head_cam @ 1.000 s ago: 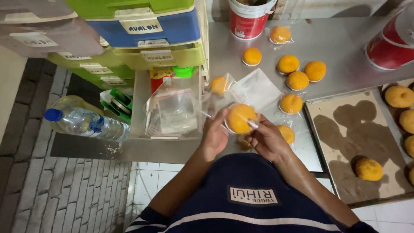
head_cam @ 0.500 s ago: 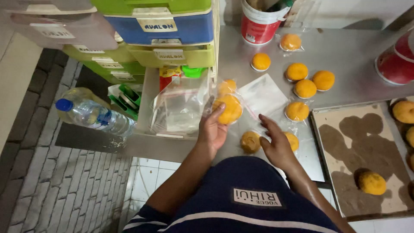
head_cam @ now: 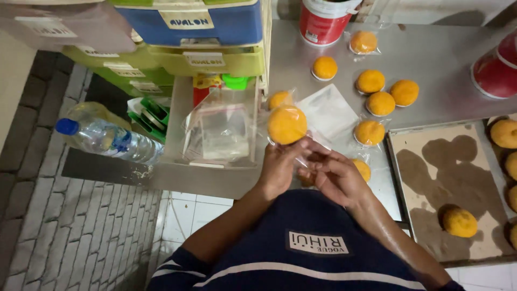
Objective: The person is individually packaging yellow donuts into small plastic bags at a bakery work station.
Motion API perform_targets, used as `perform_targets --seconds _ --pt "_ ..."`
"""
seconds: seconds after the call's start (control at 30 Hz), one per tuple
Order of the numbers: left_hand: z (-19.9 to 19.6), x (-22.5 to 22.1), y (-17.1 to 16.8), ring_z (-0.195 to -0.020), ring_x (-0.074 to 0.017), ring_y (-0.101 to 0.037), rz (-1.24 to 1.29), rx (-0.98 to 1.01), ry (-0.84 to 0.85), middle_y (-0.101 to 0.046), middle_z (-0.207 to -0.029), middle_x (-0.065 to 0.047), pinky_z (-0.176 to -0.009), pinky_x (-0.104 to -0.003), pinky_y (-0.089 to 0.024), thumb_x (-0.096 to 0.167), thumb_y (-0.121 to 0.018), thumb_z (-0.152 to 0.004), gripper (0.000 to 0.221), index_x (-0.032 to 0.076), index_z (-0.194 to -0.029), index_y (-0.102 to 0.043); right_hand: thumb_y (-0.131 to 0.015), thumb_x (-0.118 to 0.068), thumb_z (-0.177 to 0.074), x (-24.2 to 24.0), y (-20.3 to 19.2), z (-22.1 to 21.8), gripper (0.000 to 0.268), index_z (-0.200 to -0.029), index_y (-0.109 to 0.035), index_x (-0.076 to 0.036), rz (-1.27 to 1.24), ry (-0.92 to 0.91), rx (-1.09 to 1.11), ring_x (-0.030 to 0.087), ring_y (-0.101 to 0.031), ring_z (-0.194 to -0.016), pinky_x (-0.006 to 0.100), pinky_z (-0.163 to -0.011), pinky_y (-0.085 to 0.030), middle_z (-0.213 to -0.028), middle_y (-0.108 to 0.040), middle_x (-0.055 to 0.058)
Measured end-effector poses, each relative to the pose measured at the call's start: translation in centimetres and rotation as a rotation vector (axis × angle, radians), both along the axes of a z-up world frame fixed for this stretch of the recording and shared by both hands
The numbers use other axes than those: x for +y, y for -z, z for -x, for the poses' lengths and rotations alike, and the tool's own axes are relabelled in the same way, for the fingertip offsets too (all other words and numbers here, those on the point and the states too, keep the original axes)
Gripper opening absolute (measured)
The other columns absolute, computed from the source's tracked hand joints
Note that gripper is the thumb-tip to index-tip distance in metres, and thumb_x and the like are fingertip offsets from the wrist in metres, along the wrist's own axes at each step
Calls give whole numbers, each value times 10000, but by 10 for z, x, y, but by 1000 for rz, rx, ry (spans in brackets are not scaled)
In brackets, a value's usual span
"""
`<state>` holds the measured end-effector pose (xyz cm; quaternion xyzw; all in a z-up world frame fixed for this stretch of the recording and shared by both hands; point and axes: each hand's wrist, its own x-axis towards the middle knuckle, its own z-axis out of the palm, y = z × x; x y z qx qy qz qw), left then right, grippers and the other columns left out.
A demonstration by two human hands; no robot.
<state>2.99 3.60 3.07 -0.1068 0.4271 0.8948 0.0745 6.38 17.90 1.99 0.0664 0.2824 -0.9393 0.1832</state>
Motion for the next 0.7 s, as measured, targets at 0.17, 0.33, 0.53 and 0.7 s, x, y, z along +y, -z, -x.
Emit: perform_targets --seconds 0.17,0.33,0.53,0.7 --pt "-1 -17 4 -723 -119 -673 -96 -194 124 -717 -871 -41 -603 -235 -525 65 -839 -806 323 76 -1086 -678 -672 -129 -975 55 24 8 134 -917 -779 -75 -1230 21 442 149 -664 -767 296 -714 -501 -767 -743 69" --pt "-12 -19 -17 -845 -156 -647 11 -211 354 -652 -973 -49 -730 -315 -502 117 -844 -811 437 36 -1192 -646 -781 -259 -780 60 -22 18 791 -1495 -521 -44 -1877 325 1161 469 -509 -1343 560 -1109 -398 -1451 -533 252" --pt "-16 -39 -63 -1181 -265 -518 195 -104 584 -549 -1238 -143 -1096 -425 -361 234 -712 -897 539 7 -1354 -537 -308 -397 -1092 43 -60 27 523 -1392 -617 -101 -1694 285 1519 469 -555 -1308 526 -1009 -444 -1438 -599 183" --pt "-17 -74 -52 -1562 -446 -40 790 102 608 -42 -1695 -291 -1282 -534 -37 537 -402 -1052 860 18 -1647 -60 -860 -168 -736 34 -72 17 564 -1223 -663 34 -1198 -19 968 448 -734 -1004 527 -863 -566 -1158 -740 226"
